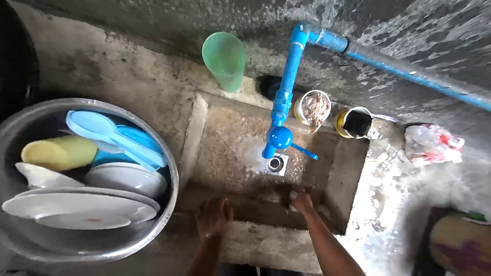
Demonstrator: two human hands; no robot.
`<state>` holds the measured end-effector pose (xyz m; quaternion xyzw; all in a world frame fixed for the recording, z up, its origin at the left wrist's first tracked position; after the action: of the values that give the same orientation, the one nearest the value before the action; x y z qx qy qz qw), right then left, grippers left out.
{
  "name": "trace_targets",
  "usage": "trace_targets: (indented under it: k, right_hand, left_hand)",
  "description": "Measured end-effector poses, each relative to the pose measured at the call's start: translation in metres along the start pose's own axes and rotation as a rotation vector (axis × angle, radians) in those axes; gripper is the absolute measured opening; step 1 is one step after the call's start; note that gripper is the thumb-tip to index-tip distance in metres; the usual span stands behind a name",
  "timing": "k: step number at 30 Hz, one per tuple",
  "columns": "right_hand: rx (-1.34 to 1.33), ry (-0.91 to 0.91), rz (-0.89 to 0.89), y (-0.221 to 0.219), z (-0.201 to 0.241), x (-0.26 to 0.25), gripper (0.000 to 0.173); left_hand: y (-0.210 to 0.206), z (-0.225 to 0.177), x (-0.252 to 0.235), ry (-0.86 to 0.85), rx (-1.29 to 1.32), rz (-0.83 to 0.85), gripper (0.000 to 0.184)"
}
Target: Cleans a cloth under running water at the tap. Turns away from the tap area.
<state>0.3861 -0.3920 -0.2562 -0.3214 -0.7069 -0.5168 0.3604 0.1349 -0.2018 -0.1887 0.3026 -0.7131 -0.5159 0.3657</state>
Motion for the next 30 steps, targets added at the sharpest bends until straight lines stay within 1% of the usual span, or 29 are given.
trace_targets:
  k: [1, 2, 4, 5, 6, 7, 9, 11, 12, 14, 16, 18, 19, 20, 22, 23, 25, 26, 27, 28, 29, 30]
  right_hand:
    - [0.012, -0.004, 0.031, -0.010, 0.004, -0.001, 0.082]
    - [-0.048, 0.014, 0.036, -0.012, 0.010, -0.003, 0.078]
    - [-0.343, 0.105, 0.040, -0.004, 0.022, -0.008, 0.067]
    - [-0.493, 0.158, 0.082, 0.004, 0.027, -0.009, 0.060]
    - [-0.554, 0.213, 0.140, 0.014, 0.030, -0.008, 0.055]
    - [-0.508, 0.285, 0.195, 0.025, 0.032, -0.005, 0.052]
    - [-0.247, 0.451, 0.320, 0.035, 0.029, 0.011, 0.051]
    - [-0.013, 0.564, 0.418, 0.022, 0.014, 0.034, 0.046]
    - [0.073, 0.580, 0.431, 0.011, 0.005, 0.038, 0.044]
    - [0.182, 0.481, 0.384, -0.005, -0.015, 0.026, 0.047]
    - [0.282, 0.372, 0.324, -0.014, -0.027, 0.002, 0.050]
    - [0.341, 0.355, 0.345, -0.009, -0.014, -0.009, 0.052]
    - [0.309, 0.379, 0.364, -0.004, -0.002, -0.009, 0.051]
    - [0.204, 0.418, 0.367, 0.001, 0.011, -0.007, 0.052]
    - [-0.161, 0.476, 0.396, 0.016, 0.049, 0.007, 0.052]
    - [-0.350, 0.465, 0.407, 0.023, 0.071, 0.019, 0.045]
    - [-0.827, 0.407, 0.444, 0.025, 0.113, 0.036, 0.021]
    - [-1.098, 0.356, 0.525, 0.025, 0.134, 0.043, 0.023]
    - [-1.347, 0.325, 0.626, 0.024, 0.151, 0.048, 0.028]
    - [-1.535, 0.356, 0.745, 0.022, 0.167, 0.051, 0.032]
    - [-1.650, 0.436, 0.863, 0.017, 0.180, 0.051, 0.032]
    - [-1.705, 0.510, 0.997, 0.010, 0.191, 0.050, 0.031]
  left_hand:
    - [0.001, 0.000, 0.000, 0.006, 0.006, 0.015, 0.037]
    - [0.001, 0.000, -0.001, 0.011, 0.006, 0.030, 0.036]
    - [0.001, 0.001, -0.002, 0.031, 0.012, 0.080, 0.036]
    - [0.000, 0.001, -0.001, 0.033, 0.019, 0.085, 0.036]
    - [0.000, 0.001, -0.001, 0.036, 0.029, 0.085, 0.037]
    - [0.001, 0.001, -0.002, 0.037, 0.036, 0.086, 0.036]
    - [-0.001, 0.002, -0.002, 0.034, 0.033, 0.069, 0.037]
    - [-0.002, 0.002, -0.002, 0.045, 0.027, 0.083, 0.038]
    - [-0.002, 0.002, -0.003, 0.052, 0.027, 0.102, 0.037]
    - [0.000, 0.001, -0.003, 0.062, 0.032, 0.153, 0.037]
    - [0.000, 0.001, -0.003, 0.050, 0.026, 0.138, 0.038]
    - [0.000, 0.002, -0.006, 0.042, 0.019, 0.132, 0.037]
    - [-0.001, 0.003, -0.005, 0.040, 0.015, 0.126, 0.038]
    - [-0.002, 0.003, -0.003, 0.041, 0.016, 0.119, 0.038]
    - [-0.003, 0.003, -0.001, 0.030, 0.030, 0.059, 0.039]
    - [-0.005, 0.004, 0.000, 0.029, 0.031, 0.043, 0.040]
    - [-0.004, 0.004, 0.000, 0.029, 0.025, 0.059, 0.041]
    - [-0.003, 0.004, -0.001, 0.033, 0.026, 0.085, 0.041]
    - [-0.003, 0.003, -0.002, 0.033, 0.023, 0.089, 0.041]
    - [-0.004, 0.003, -0.002, 0.036, 0.015, 0.089, 0.041]
    - [-0.004, 0.003, -0.001, 0.042, 0.007, 0.090, 0.041]
    - [-0.004, 0.003, 0.000, 0.046, 0.000, 0.087, 0.041]
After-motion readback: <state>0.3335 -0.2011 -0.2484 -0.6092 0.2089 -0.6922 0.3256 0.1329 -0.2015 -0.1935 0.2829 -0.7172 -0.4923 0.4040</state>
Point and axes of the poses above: each hand's wrist, its own x-axis away from the middle knuckle, its own y-axis out of the back of the hand, z = x × y, the point moved 3 cm from there along -x, towards the middle knuckle, and after that the axes turned 7 degrees about -z, right-handed, at the moved point
